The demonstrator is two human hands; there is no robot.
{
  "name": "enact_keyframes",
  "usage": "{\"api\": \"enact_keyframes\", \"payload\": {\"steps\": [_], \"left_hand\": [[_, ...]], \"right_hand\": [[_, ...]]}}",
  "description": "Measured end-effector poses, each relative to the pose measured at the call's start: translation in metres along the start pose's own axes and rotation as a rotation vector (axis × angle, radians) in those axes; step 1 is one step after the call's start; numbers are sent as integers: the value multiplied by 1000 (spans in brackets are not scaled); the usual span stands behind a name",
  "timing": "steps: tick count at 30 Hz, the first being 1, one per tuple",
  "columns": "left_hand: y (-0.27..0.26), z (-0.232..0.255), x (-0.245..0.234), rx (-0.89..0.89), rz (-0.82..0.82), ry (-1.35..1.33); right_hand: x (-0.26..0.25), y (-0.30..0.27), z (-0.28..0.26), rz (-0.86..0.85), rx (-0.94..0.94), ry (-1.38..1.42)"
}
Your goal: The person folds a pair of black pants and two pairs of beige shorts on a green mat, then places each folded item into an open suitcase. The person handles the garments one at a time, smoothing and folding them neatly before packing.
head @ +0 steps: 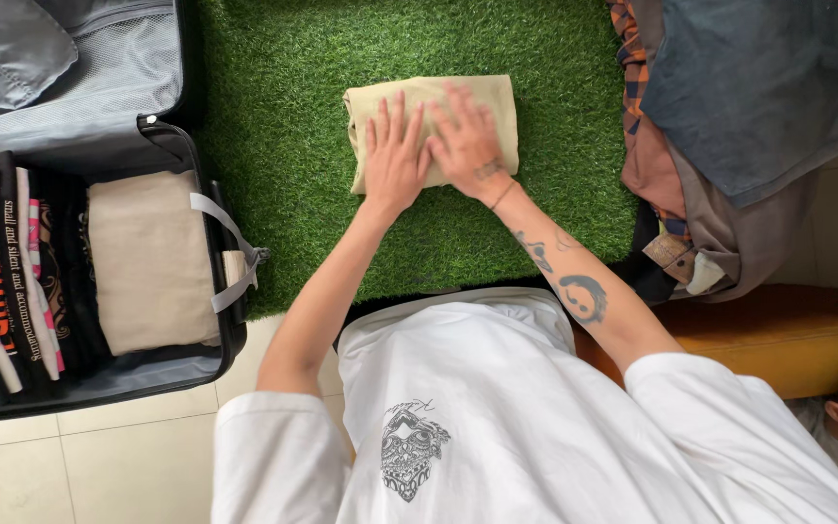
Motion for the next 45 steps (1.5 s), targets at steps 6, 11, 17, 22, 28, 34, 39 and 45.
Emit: {"api": "enact_keyframes", "payload": {"steps": [6,11,17,22,28,34,39,45], "left_hand": [[-11,-27,4,-151,-149,12],[-27,-61,15,-235,145,-113],[-118,-43,32,-373,454,-398],[-113,-44,28,-395,439,-461],[-94,-69,25,-462,276,-432],[-103,-66,27,-373,326,-408],[-110,-72,14,-424,423,-739],[-12,-61,35,-609,333,-746]], "right_hand": [[-11,-10,44,-361,127,11],[-27,-59,114,-223,268,30],[-24,-123,72,19,248,175],[-5,-121,48,34,465,309],[-10,-119,73,-76,417,325],[-25,-112,74,-138,425,333],[-37,-112,96,-157,464,390],[21,-49,93,-297,846,582]]}}
Point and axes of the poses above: each hand's wrist, its own y-axis towards the middle knuckle, its own x-axis out of the palm, z = x × y, the point moved 1 cm from there along y, towards the middle knuckle, and after that the axes turned 9 degrees about -y, right-handed, at the moved point
